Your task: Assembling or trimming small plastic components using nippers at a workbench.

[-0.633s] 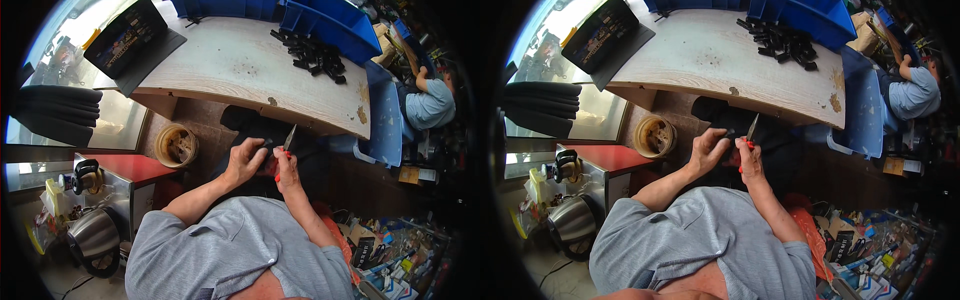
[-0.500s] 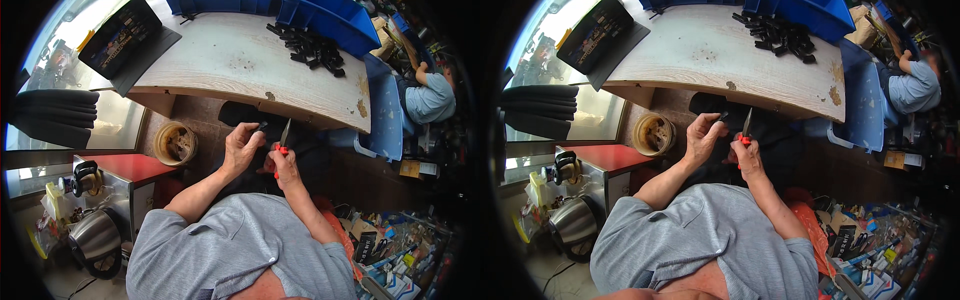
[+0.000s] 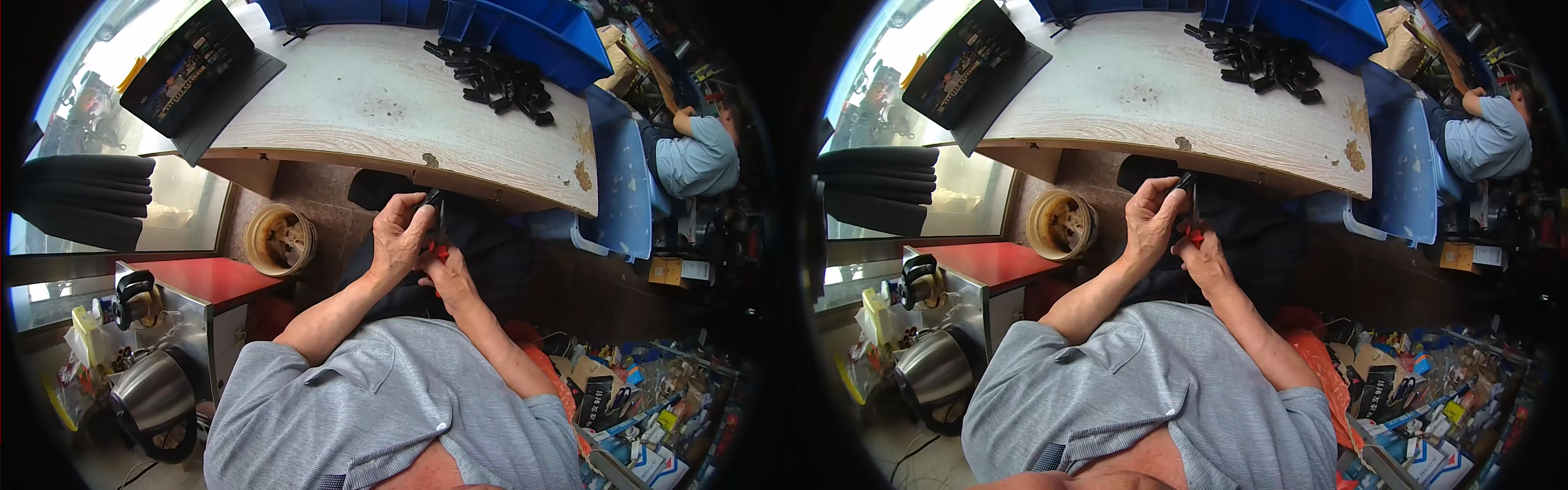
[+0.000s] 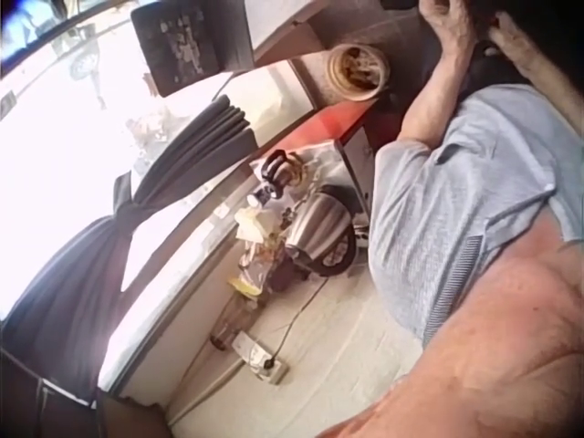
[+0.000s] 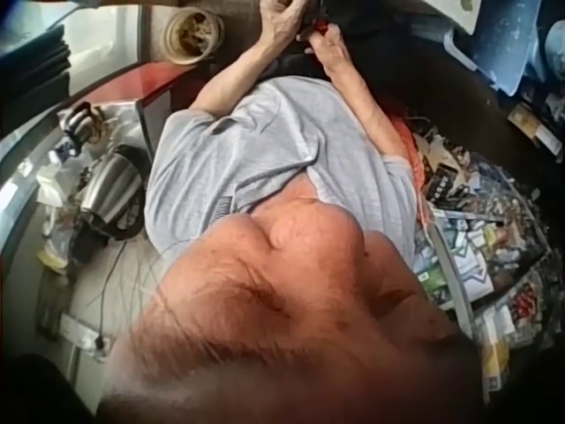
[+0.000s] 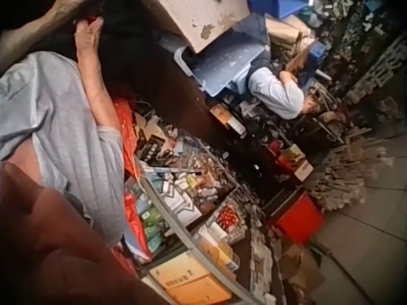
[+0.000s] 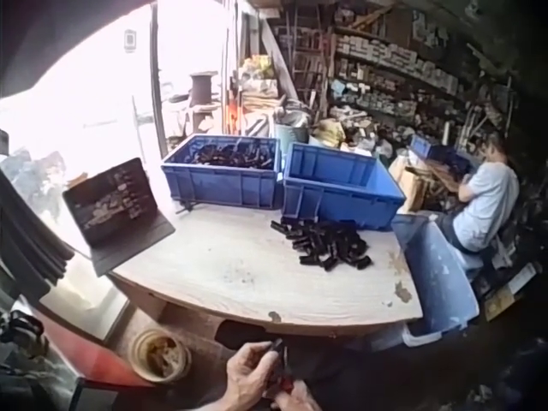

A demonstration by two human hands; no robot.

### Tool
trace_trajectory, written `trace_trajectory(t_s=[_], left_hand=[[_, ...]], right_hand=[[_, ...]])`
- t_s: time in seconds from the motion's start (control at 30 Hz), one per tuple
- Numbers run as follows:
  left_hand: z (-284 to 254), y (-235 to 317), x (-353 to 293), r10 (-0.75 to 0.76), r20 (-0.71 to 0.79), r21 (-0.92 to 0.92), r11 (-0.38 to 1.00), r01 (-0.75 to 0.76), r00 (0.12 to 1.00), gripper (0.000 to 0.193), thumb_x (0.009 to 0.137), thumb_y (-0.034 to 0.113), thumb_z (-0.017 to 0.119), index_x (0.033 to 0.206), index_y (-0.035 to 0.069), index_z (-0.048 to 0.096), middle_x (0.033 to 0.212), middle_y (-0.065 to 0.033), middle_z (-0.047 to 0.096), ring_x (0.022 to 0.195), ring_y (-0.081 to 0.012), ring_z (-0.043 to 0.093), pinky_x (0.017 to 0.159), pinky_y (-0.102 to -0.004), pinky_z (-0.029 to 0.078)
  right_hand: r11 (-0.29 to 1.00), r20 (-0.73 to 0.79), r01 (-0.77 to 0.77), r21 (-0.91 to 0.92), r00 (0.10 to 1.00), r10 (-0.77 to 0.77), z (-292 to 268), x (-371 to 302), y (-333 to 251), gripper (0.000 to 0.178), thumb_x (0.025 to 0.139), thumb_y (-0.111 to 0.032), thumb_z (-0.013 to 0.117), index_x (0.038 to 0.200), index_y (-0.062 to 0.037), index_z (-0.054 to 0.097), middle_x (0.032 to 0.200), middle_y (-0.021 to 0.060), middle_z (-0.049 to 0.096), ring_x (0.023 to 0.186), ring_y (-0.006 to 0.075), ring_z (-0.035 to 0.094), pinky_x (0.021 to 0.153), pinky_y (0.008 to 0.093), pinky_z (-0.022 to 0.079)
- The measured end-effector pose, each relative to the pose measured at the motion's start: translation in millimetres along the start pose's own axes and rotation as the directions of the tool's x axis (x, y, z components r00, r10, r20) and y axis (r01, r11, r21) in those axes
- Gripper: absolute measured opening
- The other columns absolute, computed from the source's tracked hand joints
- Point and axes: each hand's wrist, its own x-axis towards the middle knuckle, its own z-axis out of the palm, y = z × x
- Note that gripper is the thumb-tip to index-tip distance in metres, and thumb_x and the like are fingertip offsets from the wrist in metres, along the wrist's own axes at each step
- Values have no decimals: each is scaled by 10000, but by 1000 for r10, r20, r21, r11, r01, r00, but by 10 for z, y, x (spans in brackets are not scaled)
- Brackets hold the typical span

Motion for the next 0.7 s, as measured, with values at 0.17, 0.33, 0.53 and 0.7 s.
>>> trace_trajectory(t_s=[0.17, 0.33, 0.53, 0.7], left_hand=[[-11, -80, 1, -16, 8, 29, 999, 15, 1000, 231, 962, 104, 643, 1150, -18, 583, 900, -46, 689, 779, -59, 620, 662, -219, 527], [14, -114, 24, 29, -14, 46, 999, -28, 999, 236, 961, 113, 646, 1148, -16, 584, 858, -34, 679, 740, -49, 602, 620, -209, 509], [20, -110, 21, -12, -19, 82, 997, 14, 1000, 230, 961, 113, 645, 1137, -19, 582, 860, -37, 675, 714, -44, 591, 587, -199, 497], [11, -124, 12, -21, -23, 97, 995, 23, 1000, 220, 959, 115, 648, 1123, -19, 587, 859, -38, 675, 720, -45, 595, 591, -200, 499]], right_hand=[[998, 7, 11, -59, 1000, -10, -14, -11, -16, 425, 835, -304, 613, 1178, -62, 549, 993, 46, 632, 891, 153, 632, 677, 303, 517], [997, -1, -1, -75, 1000, 1, -31, 13, -5, 408, 825, -277, 610, 1168, -65, 549, 954, 44, 634, 852, 150, 625, 679, 299, 511], [999, -30, 34, 25, 999, -33, -2, 32, 19, 321, 827, -142, 552, 1124, -24, 528, 810, 91, 620, 701, 165, 620, 580, 298, 469], [1000, -9, 5, 2, 1000, -5, -26, 30, 26, 325, 814, -167, 563, 1113, -41, 541, 840, 72, 621, 730, 149, 615, 625, 289, 479]])
